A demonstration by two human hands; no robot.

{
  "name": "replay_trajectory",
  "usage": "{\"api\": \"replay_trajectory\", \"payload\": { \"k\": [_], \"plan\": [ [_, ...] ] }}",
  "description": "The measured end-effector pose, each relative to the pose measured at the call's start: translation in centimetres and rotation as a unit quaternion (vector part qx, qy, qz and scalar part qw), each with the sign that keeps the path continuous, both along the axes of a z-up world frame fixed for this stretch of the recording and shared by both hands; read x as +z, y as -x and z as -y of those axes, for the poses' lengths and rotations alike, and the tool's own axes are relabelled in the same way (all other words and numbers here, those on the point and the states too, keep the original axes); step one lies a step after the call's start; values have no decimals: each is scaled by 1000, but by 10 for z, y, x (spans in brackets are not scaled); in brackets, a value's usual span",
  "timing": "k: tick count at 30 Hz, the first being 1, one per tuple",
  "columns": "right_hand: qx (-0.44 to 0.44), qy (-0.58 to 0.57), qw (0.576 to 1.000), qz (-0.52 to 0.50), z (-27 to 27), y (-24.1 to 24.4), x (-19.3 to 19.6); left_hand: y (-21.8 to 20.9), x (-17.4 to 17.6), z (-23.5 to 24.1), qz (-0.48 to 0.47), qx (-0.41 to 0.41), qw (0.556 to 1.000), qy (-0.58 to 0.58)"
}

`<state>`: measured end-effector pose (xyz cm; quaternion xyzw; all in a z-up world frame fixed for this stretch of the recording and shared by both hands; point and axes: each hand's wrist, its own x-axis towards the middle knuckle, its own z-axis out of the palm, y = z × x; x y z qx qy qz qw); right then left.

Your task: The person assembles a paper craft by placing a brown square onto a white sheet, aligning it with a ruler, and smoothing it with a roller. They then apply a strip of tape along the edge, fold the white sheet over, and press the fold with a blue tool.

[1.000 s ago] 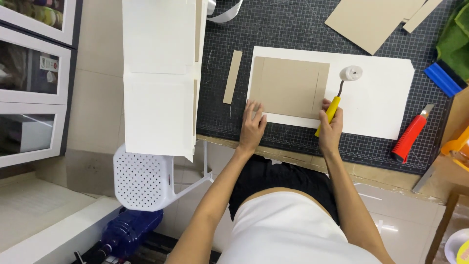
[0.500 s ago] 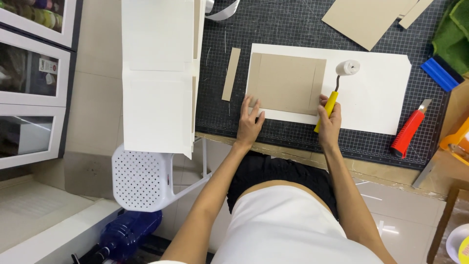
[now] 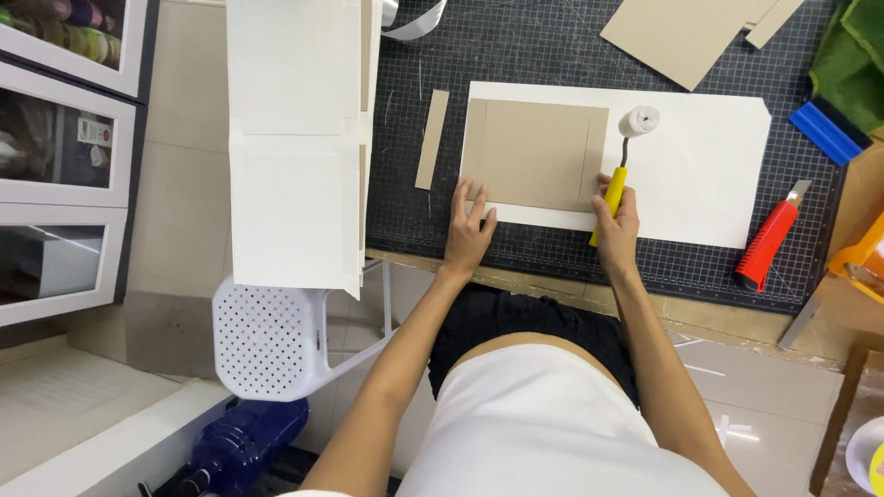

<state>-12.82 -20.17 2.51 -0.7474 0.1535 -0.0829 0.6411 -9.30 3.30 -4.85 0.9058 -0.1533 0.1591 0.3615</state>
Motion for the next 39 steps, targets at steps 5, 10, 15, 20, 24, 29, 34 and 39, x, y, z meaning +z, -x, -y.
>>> {"api": "replay_trajectory", "payload": {
  "k": [5,10,15,20,24,29,34,39],
  "plan": [
    [-4,47,999,-12,-1,0,0,-1,-1,2,19,0,994,-109],
    [-11,47,998,-33,0,-1,1,-3,11,29,-15,50,973,-225],
    [1,33,999,-34,4,-1,1,0,41,87,-141,128,941,-280],
    [19,48,997,-62,7,-1,8,-9,49,125,-348,187,888,-234],
    [47,61,995,-66,11,-2,12,-14,58,131,-362,220,879,-220],
    [81,60,992,-77,25,-2,10,-18,59,137,-417,215,855,-220],
    [166,105,980,-42,68,-19,11,-19,50,142,-411,246,844,-242],
    [368,372,848,-86,115,-67,66,-12,52,137,-399,268,847,-228]
  ]
}}
